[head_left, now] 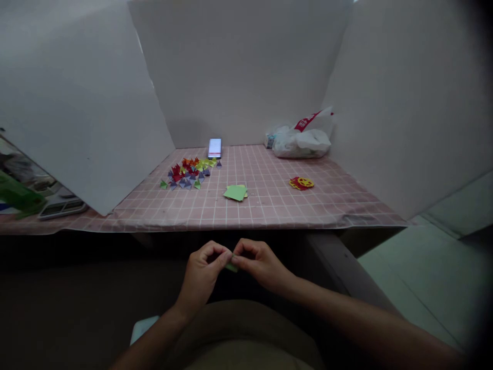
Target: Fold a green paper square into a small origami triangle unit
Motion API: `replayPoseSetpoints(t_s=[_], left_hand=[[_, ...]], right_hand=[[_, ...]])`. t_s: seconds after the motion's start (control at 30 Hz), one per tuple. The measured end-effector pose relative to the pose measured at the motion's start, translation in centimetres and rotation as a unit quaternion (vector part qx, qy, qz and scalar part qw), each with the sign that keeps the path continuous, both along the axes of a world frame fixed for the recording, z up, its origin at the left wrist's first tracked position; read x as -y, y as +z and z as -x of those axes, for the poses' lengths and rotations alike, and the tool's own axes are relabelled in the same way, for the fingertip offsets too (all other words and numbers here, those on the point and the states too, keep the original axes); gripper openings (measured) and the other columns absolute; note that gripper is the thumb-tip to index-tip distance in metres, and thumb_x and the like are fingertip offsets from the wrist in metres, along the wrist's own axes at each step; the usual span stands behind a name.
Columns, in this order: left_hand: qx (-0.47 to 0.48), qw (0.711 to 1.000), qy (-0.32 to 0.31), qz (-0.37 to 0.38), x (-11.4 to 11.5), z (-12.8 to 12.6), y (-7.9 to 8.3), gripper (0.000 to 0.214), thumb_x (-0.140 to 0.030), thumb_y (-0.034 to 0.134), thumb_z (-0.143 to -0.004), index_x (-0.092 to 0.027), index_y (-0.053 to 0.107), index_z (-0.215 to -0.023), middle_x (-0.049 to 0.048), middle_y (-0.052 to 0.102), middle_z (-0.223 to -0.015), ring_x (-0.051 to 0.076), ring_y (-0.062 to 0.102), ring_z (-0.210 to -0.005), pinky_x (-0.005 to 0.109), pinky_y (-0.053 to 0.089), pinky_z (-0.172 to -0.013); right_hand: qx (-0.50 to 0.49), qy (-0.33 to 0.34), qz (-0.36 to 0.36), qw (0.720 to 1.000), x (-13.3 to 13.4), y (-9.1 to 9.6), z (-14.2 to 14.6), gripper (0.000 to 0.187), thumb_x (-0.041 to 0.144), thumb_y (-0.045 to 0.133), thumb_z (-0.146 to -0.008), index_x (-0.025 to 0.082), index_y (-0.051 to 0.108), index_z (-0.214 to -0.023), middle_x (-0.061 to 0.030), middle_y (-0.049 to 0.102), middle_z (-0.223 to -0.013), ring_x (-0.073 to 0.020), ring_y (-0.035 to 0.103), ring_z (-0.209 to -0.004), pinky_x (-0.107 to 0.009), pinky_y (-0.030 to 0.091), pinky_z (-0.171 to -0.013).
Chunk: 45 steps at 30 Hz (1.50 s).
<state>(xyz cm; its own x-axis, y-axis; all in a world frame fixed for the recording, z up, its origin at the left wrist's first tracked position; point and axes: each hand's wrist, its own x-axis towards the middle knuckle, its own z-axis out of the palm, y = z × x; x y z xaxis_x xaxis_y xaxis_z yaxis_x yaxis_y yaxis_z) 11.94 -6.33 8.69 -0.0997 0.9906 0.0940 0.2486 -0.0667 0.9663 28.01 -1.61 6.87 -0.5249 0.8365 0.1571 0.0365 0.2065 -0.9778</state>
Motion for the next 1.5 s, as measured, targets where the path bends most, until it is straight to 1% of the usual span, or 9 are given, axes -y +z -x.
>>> replayPoseSetpoints(t_s=[0.1,0.2,0.27,0.43,0.63,0.87,1.07,1.2,1.5], left_hand=[[0.043,0.999,-0.005,0.009,0.0,-0.1,-0.5,0.016,-0.031,0.065,-0.081,-0.016,0.068,-0.074,0.0002,0.063,-0.071,0.015,0.057,-0.069,0.024,0.045,-0.066],[0.103,0.994,0.004,0.024,0.1,-0.4,-0.7,0.018,-0.032,0.069,-0.076,-0.017,0.068,-0.086,0.0019,0.068,-0.079,0.017,0.062,-0.074,0.026,0.049,-0.07],[0.114,0.993,0.008,0.028,0.2,-0.5,-0.7,0.02,-0.032,0.072,-0.074,-0.017,0.067,-0.086,0.0023,0.069,-0.08,0.017,0.062,-0.074,0.026,0.049,-0.069],[0.07,0.997,0.018,0.003,0.5,-0.6,-0.5,0.014,-0.03,0.069,-0.077,-0.017,0.067,-0.078,0.001,0.066,-0.074,0.015,0.06,-0.068,0.025,0.048,-0.065],[0.008,0.997,0.035,-0.061,0.9,-0.5,-1.1,0.01,-0.027,0.066,-0.082,-0.02,0.066,-0.089,0.0009,0.068,-0.083,0.017,0.063,-0.077,0.026,0.05,-0.072],[-0.049,0.991,0.035,-0.122,1.1,-0.4,-1.2,0.002,-0.021,0.064,-0.085,-0.021,0.065,-0.086,-0.0005,0.065,-0.08,0.015,0.061,-0.075,0.024,0.048,-0.07],[-0.054,0.988,0.045,-0.137,1.1,-0.5,-1.1,0.003,-0.021,0.064,-0.084,-0.022,0.066,-0.086,-0.0003,0.065,-0.08,0.015,0.061,-0.073,0.024,0.048,-0.069],[-0.06,0.988,0.062,-0.126,1.1,-0.5,-1.2,0.006,-0.021,0.065,-0.083,-0.022,0.066,-0.088,0.0001,0.067,-0.082,0.016,0.062,-0.075,0.025,0.049,-0.07],[-0.064,0.987,0.058,-0.138,1.1,-0.5,-1.5,0.005,-0.022,0.063,-0.086,-0.022,0.063,-0.09,0.0004,0.065,-0.084,0.016,0.062,-0.078,0.026,0.049,-0.072]], right_hand=[[-0.011,-0.018,-0.01,1.0,0.2,0.0,0.0,0.02,0.03,0.066,-0.082,0.016,0.06,-0.069,0.0011,0.059,-0.067,-0.0127,0.052,-0.065,-0.025,0.042,-0.063],[-0.024,-0.044,-0.017,0.999,0.3,0.0,-0.1,0.02,0.031,0.065,-0.084,0.017,0.061,-0.07,0.0002,0.06,-0.069,-0.0136,0.054,-0.067,-0.026,0.043,-0.065],[-0.035,-0.054,-0.019,0.998,0.2,0.1,-0.2,0.02,0.031,0.066,-0.083,0.017,0.06,-0.07,0.0006,0.06,-0.068,-0.0136,0.054,-0.067,-0.026,0.043,-0.065],[-0.053,-0.045,-0.015,0.997,0.2,0.2,-0.2,0.02,0.032,0.066,-0.083,0.018,0.06,-0.071,0.0011,0.059,-0.068,-0.0135,0.054,-0.067,-0.026,0.043,-0.065],[-0.051,-0.04,-0.015,0.998,0.2,0.1,-0.3,0.017,0.032,0.066,-0.083,0.018,0.062,-0.075,0.0007,0.06,-0.071,-0.0139,0.055,-0.068,-0.027,0.045,-0.067],[-0.053,-0.046,-0.026,0.997,0.3,0.0,-0.2,0.012,0.028,0.066,-0.083,0.018,0.063,-0.077,0.001,0.06,-0.071,-0.0136,0.054,-0.068,-0.026,0.044,-0.066],[-0.051,-0.046,-0.027,0.997,0.4,-0.1,-0.3,0.011,0.029,0.066,-0.083,0.019,0.064,-0.078,0.0007,0.061,-0.073,-0.014,0.055,-0.069,-0.027,0.045,-0.066],[-0.05,-0.052,-0.023,0.997,0.4,-0.1,-0.3,0.011,0.029,0.066,-0.083,0.019,0.064,-0.079,0.0002,0.062,-0.074,-0.0142,0.056,-0.07,-0.027,0.046,-0.067],[-0.064,-0.054,-0.013,0.996,0.6,-0.1,-0.1,0.01,0.028,0.067,-0.083,0.019,0.065,-0.079,0.0002,0.063,-0.074,-0.0144,0.057,-0.07,-0.027,0.046,-0.067]])
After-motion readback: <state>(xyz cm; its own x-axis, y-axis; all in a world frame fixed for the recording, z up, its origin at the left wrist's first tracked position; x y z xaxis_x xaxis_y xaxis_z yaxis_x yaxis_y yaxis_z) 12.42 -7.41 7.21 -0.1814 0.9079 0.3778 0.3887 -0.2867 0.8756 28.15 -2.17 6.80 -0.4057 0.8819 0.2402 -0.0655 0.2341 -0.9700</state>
